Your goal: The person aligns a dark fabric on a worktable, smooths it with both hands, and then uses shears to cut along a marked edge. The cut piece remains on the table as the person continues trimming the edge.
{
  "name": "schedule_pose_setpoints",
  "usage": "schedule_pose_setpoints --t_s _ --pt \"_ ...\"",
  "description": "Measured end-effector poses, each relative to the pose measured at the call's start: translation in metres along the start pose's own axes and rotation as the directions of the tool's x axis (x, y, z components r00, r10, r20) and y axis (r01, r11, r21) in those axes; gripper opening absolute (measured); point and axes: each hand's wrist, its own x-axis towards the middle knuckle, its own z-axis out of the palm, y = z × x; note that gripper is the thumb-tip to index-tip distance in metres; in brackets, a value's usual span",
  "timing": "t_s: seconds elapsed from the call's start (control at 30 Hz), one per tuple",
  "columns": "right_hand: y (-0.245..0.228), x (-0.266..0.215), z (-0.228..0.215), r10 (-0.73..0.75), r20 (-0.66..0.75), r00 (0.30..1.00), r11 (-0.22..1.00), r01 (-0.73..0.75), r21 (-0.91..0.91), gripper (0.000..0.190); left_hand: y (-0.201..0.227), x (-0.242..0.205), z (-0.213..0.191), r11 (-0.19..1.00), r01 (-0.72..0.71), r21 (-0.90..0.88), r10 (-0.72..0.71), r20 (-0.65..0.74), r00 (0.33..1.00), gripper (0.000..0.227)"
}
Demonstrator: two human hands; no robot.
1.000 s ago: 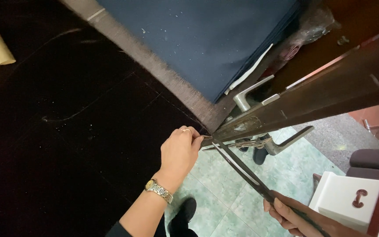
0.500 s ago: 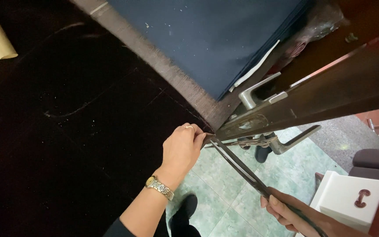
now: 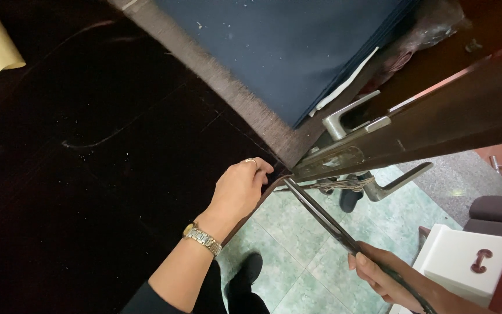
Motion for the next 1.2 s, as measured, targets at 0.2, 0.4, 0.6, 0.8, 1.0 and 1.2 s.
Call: schedule_pose_setpoints --t_s 0.2,0.4,0.6,0.8,1.0,1.2 --pt "-0.012 -0.013 0.006 0.03 -0.023 0.999 0.999 -0.029 0.037 0.044 0.001 -0.003 -0.001 0.999 0.014 0.048 -0.017 0.045 0.999 0.024" --pt "0.013 0.0 -0.01 0.035 0.084 0.996 0.986 -0.049 0.162 0.051 -0.004 -0.002 0.009 0.993 -0.068 0.095 0.07 -0.017 0.997 0.026" --pt "0.01 0.006 -0.01 -0.019 0.121 0.992 0.988 0.0 0.153 0.057 0.0 -0.006 0.006 0.987 -0.084 0.139 0.082 0.02 0.996 0.029" --pt "0.001 0.012 -0.005 -0.04 0.104 0.994 0.995 0.029 0.099 0.062 -0.003 -0.005 0.011 0.987 -0.068 0.143 0.067 0.013 0.998 0.03" --pt "-0.01 0.018 -0.006 -0.064 0.103 0.993 0.997 0.058 0.058 0.062 -0.008 0.0 0.02 0.995 -0.023 0.101 0.031 -0.08 0.996 0.024" --pt "-0.015 0.02 -0.015 -0.056 0.134 0.989 0.991 0.039 0.125 0.06 -0.009 0.001 0.02 0.994 -0.036 0.105 0.044 -0.076 0.996 0.03"
